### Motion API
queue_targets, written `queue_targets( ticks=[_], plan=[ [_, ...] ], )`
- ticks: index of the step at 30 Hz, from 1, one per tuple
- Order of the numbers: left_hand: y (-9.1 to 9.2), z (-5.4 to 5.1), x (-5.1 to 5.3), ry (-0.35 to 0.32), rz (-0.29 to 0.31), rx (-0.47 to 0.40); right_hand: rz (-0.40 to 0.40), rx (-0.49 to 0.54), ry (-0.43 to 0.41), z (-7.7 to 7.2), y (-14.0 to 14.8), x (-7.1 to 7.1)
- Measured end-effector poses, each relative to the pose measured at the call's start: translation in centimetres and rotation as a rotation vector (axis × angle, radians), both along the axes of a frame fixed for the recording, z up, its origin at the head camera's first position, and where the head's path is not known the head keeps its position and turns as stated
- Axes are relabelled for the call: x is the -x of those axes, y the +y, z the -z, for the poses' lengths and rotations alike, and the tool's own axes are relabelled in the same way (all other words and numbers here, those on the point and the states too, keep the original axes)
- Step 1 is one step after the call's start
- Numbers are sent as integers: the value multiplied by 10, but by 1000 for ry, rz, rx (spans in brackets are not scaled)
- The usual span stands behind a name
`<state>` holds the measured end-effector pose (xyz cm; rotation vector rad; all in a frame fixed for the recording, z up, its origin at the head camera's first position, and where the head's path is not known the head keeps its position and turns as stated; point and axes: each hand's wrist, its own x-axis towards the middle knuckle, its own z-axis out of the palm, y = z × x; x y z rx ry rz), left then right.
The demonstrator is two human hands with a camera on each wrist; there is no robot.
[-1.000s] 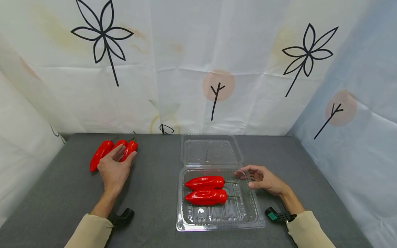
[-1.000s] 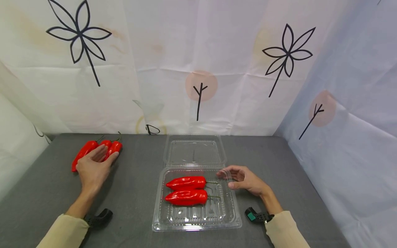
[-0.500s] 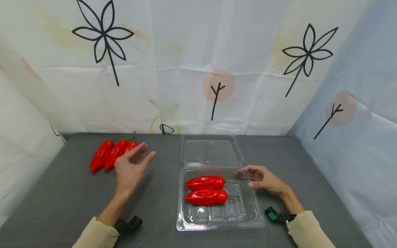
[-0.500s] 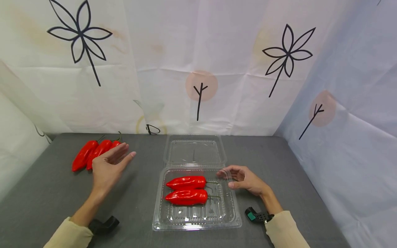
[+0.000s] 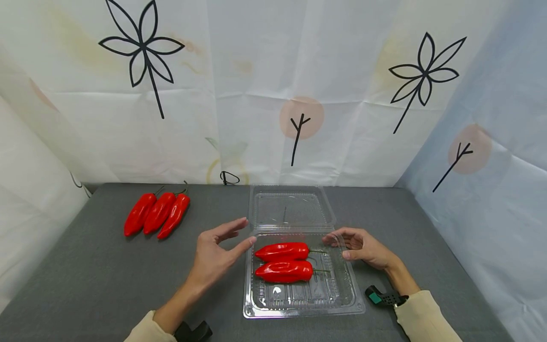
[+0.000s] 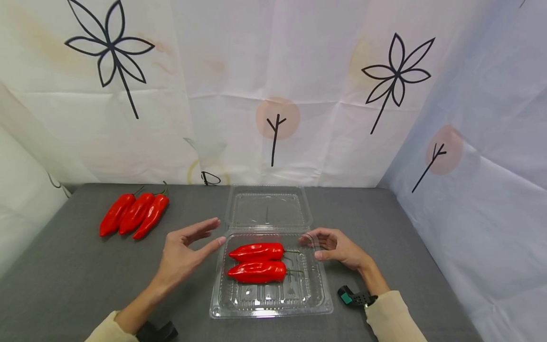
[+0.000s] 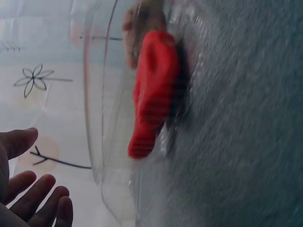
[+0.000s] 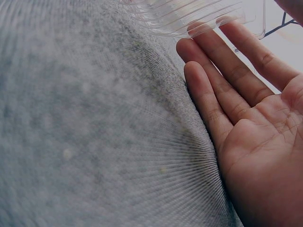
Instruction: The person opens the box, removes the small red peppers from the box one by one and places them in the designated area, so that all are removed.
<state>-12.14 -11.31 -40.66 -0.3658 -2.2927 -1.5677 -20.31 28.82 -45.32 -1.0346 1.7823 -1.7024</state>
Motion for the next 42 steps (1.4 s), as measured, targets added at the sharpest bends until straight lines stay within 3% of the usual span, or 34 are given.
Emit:
queue_targets(
  ticks=[10, 17, 22, 29, 42],
  plan=[
    [25, 8, -14, -23, 203, 121, 3, 2, -1, 0, 0, 0],
    [37, 11, -17, 78, 290, 240, 5, -3, -1, 0, 0, 0],
    [46, 12, -17, 72, 342, 355, 6, -6, 3, -1, 0, -1],
    [56, 15, -18, 99, 310, 528, 5, -5, -9, -1, -1, -1],
    [59, 13, -19, 82, 300, 683, 1, 3, -11, -1, -1, 0]
  ],
)
